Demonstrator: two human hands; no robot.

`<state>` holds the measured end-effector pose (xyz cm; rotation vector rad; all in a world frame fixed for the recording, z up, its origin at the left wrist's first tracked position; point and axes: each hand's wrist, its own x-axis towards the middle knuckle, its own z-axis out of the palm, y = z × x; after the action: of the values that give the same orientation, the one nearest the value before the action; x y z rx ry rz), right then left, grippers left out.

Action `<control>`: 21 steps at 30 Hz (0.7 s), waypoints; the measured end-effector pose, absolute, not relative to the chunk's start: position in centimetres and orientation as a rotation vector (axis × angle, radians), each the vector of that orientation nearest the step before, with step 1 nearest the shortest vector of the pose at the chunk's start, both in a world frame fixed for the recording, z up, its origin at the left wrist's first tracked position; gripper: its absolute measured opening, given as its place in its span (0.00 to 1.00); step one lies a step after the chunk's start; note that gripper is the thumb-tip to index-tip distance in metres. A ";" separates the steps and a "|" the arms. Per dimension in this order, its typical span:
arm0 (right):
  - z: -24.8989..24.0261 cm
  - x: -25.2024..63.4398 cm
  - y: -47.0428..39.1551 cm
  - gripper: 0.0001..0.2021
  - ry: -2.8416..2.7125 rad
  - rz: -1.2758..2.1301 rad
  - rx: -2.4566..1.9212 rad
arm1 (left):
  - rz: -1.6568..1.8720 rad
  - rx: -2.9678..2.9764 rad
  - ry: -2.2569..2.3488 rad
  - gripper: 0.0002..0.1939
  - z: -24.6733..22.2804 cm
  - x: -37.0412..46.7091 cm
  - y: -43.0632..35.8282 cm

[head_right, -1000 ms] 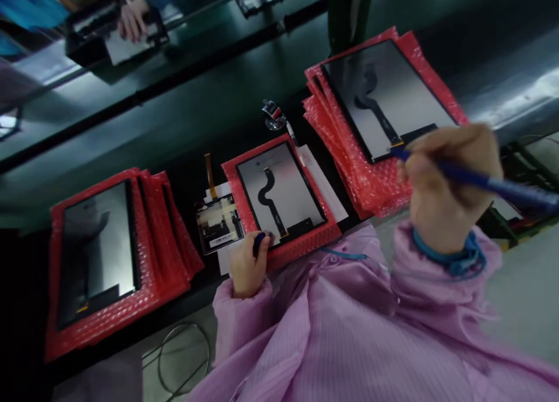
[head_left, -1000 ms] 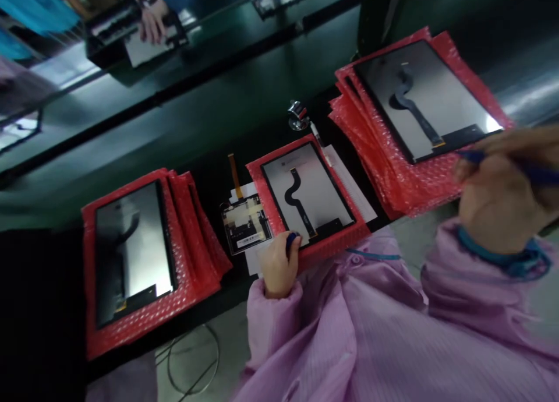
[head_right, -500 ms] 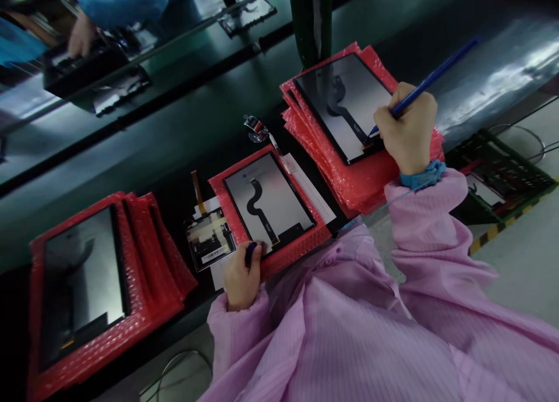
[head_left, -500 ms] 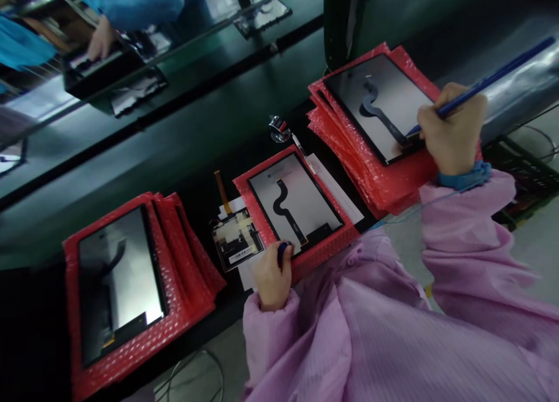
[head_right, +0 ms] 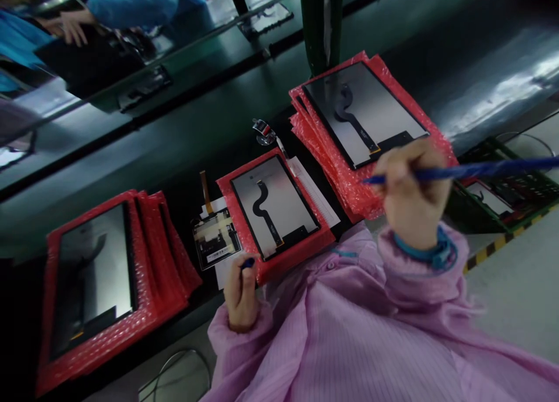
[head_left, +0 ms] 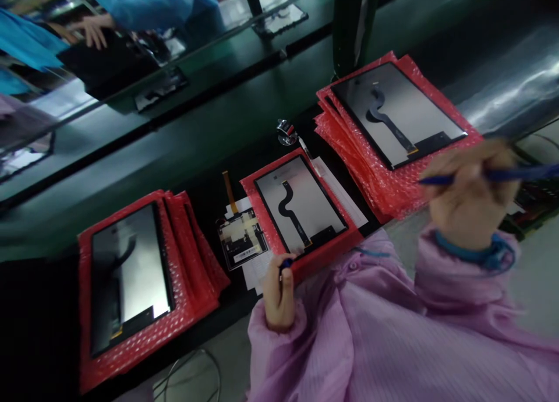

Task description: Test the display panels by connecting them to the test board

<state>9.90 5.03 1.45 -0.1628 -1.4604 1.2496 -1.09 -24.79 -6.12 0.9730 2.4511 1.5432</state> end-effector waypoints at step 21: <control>-2.3 7.5 -6.3 0.18 -1.971 2.022 -0.263 | 1.603 0.945 1.816 0.17 -4.6 1.3 -21.6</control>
<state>7.46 -6.30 -2.34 -0.2629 -1.9706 2.0220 1.28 -21.59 -4.62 0.9450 1.8164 1.6027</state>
